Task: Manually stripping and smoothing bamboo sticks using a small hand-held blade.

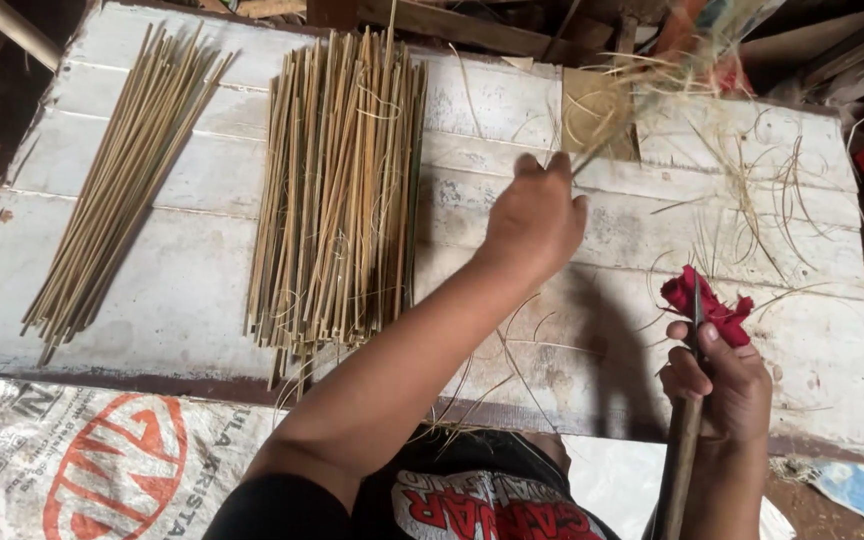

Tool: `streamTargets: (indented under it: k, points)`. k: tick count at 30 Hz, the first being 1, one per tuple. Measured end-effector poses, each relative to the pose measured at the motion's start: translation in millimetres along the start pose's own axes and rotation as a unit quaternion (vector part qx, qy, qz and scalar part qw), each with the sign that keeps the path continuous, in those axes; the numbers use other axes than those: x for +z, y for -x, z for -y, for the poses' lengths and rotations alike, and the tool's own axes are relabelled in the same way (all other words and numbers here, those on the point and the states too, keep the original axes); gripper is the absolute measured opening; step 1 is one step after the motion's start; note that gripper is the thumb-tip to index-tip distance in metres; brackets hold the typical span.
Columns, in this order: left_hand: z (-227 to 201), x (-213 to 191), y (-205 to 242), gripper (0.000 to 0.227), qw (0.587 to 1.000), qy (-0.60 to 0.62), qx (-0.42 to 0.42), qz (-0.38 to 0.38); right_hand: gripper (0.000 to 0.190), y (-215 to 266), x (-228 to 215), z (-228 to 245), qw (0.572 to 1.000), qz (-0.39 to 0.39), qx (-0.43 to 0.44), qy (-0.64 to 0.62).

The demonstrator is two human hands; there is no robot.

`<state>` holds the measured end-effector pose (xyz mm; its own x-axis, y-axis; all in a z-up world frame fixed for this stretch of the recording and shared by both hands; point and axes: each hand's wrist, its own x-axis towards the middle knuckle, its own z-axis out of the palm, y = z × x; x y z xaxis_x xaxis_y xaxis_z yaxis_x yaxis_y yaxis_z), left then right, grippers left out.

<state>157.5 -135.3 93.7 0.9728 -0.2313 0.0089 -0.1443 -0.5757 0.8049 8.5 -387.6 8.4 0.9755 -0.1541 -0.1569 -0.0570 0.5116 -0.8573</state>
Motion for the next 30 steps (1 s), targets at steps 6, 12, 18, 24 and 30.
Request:
streamTargets:
  k: [6,12,18,24,30]
  points:
    - [5.5,-56.1,43.5,0.034,0.997,-0.073,0.023,-0.01,0.017,-7.9,2.3,-13.8,0.995,0.063,0.009,-0.072]
    - [49.6,-56.0,126.5,0.029,0.992,-0.088,0.045,-0.083,0.019,-12.5,76.7,-25.4,0.991,0.097,0.045,-0.076]
    - [107.8,-40.2,175.3,0.025,0.994,0.038,0.031,0.098,0.036,-17.9,116.8,-50.5,0.975,0.153,0.132,0.089]
    - [113.5,-25.8,170.0,0.017,0.998,0.024,0.047,-0.037,0.078,-6.7,157.6,-56.3,0.951,0.214,0.219,0.033]
    - [117.8,-27.2,173.6,0.014,0.99,0.026,0.109,-0.081,0.033,-28.9,120.5,-83.8,0.924,0.278,0.264,-0.017]
